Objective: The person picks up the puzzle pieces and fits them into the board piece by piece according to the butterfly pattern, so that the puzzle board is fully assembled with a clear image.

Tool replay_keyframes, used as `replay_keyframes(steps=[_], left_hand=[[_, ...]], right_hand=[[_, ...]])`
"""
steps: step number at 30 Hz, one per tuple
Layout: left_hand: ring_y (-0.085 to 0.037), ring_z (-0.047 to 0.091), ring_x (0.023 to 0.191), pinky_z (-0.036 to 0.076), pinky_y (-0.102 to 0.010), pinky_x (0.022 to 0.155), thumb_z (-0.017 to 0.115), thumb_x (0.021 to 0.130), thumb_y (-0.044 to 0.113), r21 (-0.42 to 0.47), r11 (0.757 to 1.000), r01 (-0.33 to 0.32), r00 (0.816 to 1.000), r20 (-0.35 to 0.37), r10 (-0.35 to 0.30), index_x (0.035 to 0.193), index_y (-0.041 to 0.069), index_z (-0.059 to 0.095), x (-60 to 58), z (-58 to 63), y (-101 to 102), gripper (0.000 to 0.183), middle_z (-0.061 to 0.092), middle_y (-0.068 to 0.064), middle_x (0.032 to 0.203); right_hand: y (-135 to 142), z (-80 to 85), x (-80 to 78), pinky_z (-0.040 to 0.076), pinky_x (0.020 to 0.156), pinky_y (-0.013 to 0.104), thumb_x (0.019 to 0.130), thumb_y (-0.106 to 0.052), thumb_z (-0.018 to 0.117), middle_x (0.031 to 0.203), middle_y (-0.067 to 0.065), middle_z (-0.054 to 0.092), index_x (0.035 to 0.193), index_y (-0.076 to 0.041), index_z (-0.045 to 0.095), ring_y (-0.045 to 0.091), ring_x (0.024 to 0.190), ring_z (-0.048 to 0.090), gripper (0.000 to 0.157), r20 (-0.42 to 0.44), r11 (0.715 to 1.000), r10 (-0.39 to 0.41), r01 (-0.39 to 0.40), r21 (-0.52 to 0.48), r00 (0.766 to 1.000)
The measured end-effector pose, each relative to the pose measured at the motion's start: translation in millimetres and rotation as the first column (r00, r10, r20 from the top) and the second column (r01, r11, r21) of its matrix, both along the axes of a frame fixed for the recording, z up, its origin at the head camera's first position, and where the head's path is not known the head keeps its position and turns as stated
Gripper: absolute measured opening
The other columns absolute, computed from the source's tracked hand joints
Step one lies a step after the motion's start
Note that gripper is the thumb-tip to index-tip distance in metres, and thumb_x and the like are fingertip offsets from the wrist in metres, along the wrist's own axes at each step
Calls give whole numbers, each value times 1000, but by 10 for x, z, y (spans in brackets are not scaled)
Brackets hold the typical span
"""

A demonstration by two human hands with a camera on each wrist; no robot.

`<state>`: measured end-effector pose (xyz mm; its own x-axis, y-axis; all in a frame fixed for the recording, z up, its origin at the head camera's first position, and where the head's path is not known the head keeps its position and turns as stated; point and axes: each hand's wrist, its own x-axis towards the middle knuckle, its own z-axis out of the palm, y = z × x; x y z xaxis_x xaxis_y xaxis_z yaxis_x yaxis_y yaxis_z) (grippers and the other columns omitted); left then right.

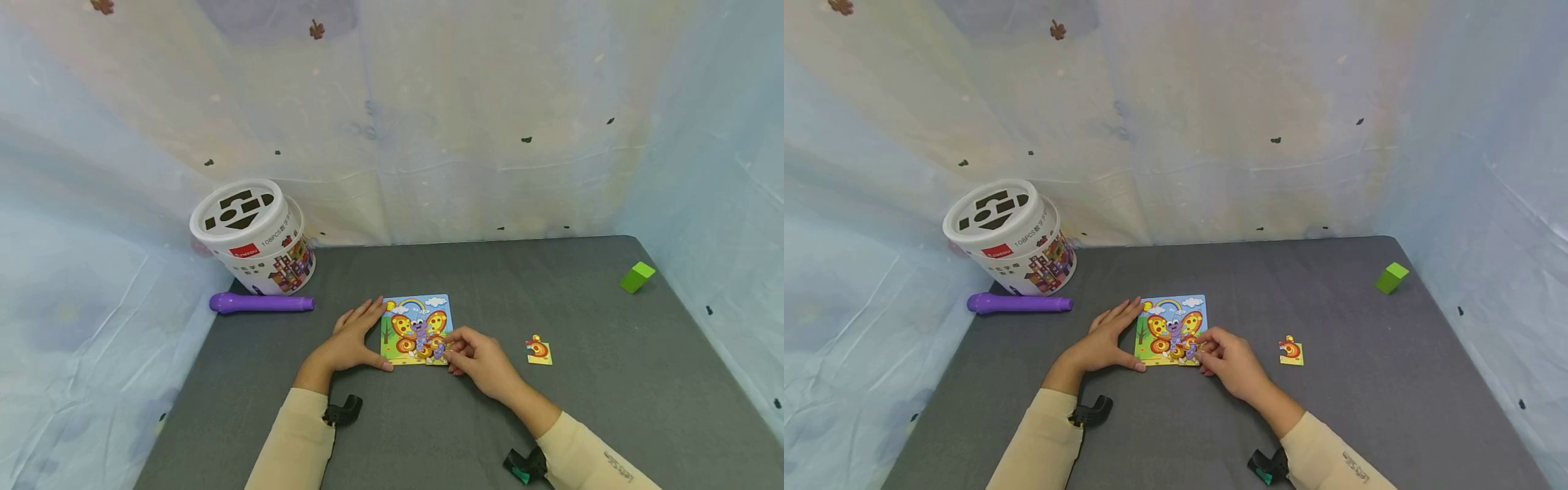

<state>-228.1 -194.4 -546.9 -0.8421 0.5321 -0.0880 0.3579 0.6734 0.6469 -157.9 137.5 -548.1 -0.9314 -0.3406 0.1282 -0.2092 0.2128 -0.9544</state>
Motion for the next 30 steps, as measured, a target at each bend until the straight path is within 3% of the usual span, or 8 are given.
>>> replay_keyframes(steps=[4, 10, 17, 23, 30], left_hand=[[-21, 5, 165, -1, -55, 127, 99, 73, 59, -3, 1000, 3, 1000, -5, -3, 176, 19, 23, -1, -1, -9, 135, 14, 5, 181], [-19, 3, 165, -1, -54, 127, 98, 73, 61, -13, 1000, -6, 1000, 5, 6, 177, 21, 21, 4, -3, -20, 135, 12, 6, 181], [-18, 4, 165, 0, -54, 128, 99, 73, 59, -8, 1000, -9, 1000, 8, 9, 176, 22, 22, 12, -3, -11, 135, 12, 7, 181], [-17, 4, 165, 0, -54, 128, 99, 73, 59, -12, 1000, -9, 1000, 7, 9, 177, 22, 21, 4, 0, -3, 135, 12, 8, 181], [-12, 1, 164, -2, -49, 128, 98, 72, 62, -36, 999, -12, 1000, 16, 12, 177, 26, 19, -10, -22, -2, 136, 10, 12, 181]], right_hand=[[-141, 8, 4, 64, 67, 37, 103, -1, 75, 93, 10, 73, 121, 4, 73, 27, 78, 76, 18, -37, 998, -54, 54, -10, 998], [-306, 7, -58, 64, 67, 36, 104, -1, 74, 92, 8, 74, 120, 2, 75, 25, 78, 77, 16, -23, 995, -95, 95, -12, 995], [-430, 27, -99, 61, 59, 32, 102, 0, 76, 84, 1, 72, 114, 0, 76, 18, 68, 72, 12, -65, 988, -127, 132, 78, 990], [-435, 48, -119, 55, 61, 29, 99, -3, 80, 84, -6, 70, 113, -4, 78, 9, 67, 66, 13, -105, 972, -134, 151, 180, 985], [-416, 29, -97, 51, 66, 30, 94, -6, 86, 95, 1, 66, 113, -4, 79, 8, 75, 57, 21, -228, 949, -162, 215, 232, 960]])
